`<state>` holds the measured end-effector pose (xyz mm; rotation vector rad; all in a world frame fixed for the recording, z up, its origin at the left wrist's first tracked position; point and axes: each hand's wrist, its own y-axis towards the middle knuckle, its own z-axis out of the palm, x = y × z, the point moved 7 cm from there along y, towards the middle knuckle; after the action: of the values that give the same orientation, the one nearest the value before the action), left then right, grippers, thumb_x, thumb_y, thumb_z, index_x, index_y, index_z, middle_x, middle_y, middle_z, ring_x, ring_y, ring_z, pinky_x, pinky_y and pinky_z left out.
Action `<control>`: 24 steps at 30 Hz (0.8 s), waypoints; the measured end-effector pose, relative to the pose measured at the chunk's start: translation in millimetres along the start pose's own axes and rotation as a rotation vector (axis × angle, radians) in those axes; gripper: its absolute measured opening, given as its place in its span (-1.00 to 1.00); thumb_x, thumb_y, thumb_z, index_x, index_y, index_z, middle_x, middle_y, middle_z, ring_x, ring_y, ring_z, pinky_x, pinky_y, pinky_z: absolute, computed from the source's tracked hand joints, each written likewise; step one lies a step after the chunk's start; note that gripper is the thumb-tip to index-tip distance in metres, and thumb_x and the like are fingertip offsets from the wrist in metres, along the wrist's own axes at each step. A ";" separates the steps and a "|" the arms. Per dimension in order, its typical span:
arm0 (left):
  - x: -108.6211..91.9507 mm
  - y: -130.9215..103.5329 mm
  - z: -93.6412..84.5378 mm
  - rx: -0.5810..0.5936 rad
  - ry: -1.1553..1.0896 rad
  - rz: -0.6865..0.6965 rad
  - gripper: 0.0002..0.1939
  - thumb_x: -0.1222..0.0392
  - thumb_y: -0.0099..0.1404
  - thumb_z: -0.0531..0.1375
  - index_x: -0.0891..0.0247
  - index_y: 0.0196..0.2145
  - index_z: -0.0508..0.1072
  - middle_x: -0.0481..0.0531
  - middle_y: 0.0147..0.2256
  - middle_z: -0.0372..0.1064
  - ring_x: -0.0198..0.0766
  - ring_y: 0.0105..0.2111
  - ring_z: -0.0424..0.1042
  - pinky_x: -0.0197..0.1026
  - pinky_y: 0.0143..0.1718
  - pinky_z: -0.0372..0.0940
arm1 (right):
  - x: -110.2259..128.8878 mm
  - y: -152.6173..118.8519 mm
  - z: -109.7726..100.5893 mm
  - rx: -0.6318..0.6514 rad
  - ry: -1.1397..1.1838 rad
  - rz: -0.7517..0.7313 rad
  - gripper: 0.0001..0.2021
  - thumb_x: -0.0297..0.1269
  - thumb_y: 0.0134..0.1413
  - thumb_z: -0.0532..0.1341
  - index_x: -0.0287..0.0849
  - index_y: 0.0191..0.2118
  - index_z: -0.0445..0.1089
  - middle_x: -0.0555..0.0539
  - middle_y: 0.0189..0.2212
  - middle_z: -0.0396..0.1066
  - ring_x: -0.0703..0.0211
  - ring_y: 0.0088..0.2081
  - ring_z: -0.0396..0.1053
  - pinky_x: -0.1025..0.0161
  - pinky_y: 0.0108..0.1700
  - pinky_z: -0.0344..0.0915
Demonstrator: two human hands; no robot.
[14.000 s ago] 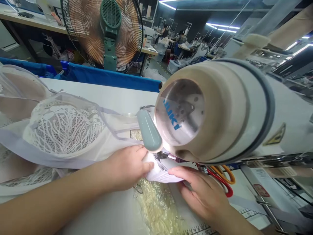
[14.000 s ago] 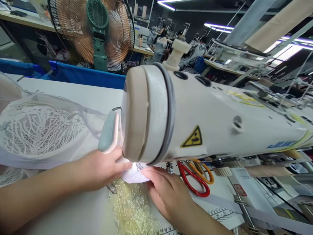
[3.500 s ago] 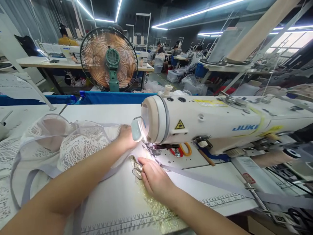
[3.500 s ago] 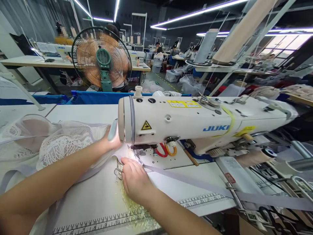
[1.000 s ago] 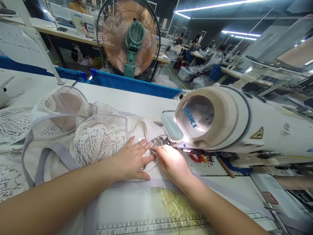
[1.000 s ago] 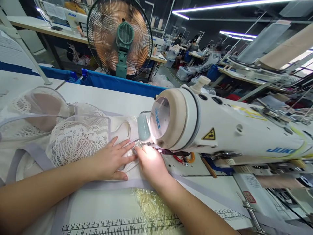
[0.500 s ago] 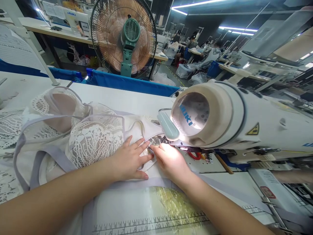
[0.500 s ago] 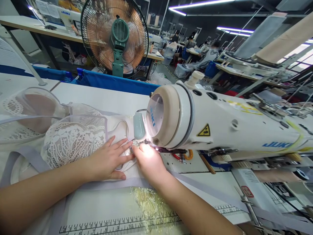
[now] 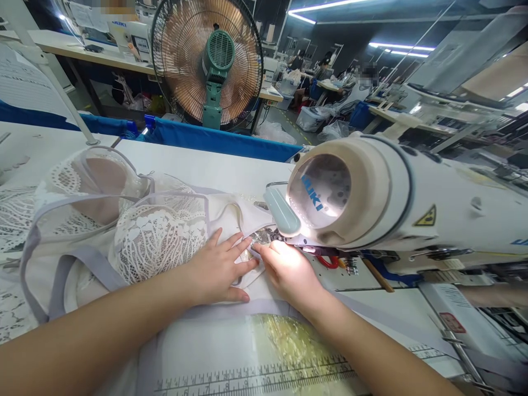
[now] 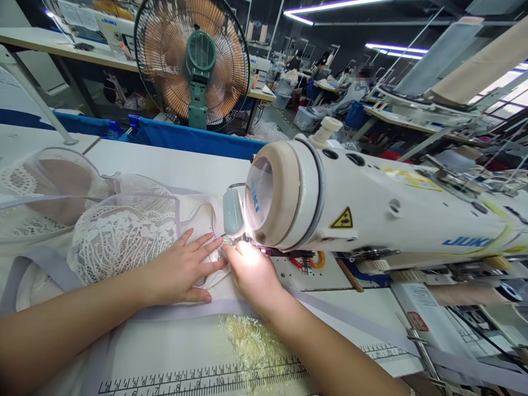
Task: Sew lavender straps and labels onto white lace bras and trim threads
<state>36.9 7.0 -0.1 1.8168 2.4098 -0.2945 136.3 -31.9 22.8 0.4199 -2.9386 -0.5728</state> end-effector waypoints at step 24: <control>0.0 0.4 -2.3 0.027 0.015 -0.021 -0.33 -0.29 0.22 0.00 0.04 0.20 0.10 0.23 0.28 -0.21 0.15 0.26 -0.22 0.34 0.16 -0.31 | -0.2 -6.2 -14.0 0.045 0.054 0.023 -0.71 -0.50 0.07 0.01 -0.29 -0.14 0.40 -0.14 -0.43 0.38 0.12 -0.39 0.30 0.27 -0.39 0.23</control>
<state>37.3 7.6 2.1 1.8116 2.4483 -0.3187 140.4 -42.3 33.3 0.3997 -2.9056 -0.4855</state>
